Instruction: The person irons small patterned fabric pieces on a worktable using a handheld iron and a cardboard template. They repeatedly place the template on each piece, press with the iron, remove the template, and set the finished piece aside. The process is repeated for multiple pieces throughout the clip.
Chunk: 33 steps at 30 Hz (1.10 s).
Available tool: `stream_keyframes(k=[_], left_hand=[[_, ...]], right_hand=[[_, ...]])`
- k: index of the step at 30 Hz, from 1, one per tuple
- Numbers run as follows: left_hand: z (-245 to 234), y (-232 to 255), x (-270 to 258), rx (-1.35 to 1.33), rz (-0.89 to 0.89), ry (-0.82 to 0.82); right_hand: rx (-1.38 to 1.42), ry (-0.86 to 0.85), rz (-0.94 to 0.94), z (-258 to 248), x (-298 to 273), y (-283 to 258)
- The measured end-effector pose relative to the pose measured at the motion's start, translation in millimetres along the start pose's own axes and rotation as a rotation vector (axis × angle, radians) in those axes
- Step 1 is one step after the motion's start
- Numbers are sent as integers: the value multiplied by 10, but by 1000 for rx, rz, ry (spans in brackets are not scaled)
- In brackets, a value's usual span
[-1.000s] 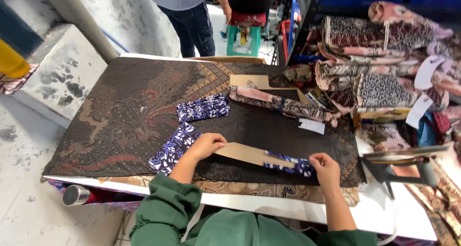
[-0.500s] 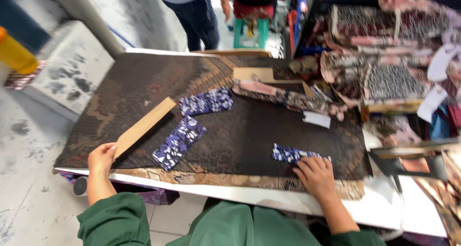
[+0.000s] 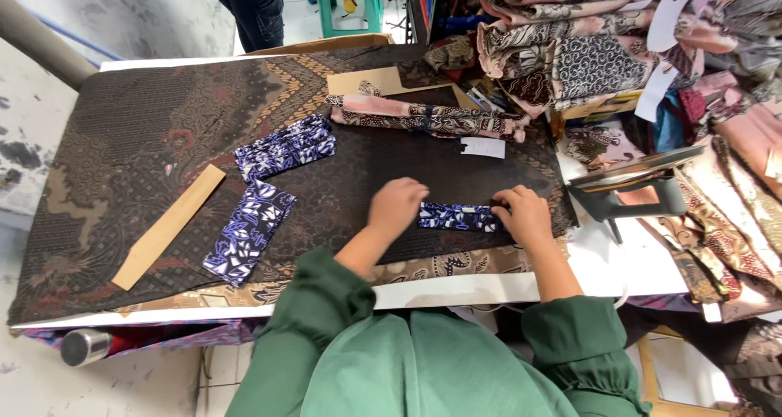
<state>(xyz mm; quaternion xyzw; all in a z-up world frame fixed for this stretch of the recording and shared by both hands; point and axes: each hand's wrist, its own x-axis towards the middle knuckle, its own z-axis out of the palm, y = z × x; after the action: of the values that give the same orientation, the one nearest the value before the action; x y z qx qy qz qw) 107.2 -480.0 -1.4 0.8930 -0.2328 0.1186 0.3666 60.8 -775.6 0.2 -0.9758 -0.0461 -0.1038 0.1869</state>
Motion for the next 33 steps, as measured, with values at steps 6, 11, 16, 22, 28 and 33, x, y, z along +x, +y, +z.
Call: stream_keyframes(k=[6,11,16,22,28,33], left_hand=[[470,97,311,134,-17,-356],[311,3,191,133,102,-233],[154,158,-15,131,328,-46],[127,298,-157,210,472,-9],[96,274,-261,397,596,-25],[127,258,-304,421,607,-17]], right_hand=[[24,-71,-54,-55,31,-6],[87,91,-228,-37,9,-158],[-44,279,-435,-88,-107,-329],[-104,304,-485,-166,-235,-352],[-188,297,-523,-142,-360,-291],[-191,283,-491,-87,-411,-252]])
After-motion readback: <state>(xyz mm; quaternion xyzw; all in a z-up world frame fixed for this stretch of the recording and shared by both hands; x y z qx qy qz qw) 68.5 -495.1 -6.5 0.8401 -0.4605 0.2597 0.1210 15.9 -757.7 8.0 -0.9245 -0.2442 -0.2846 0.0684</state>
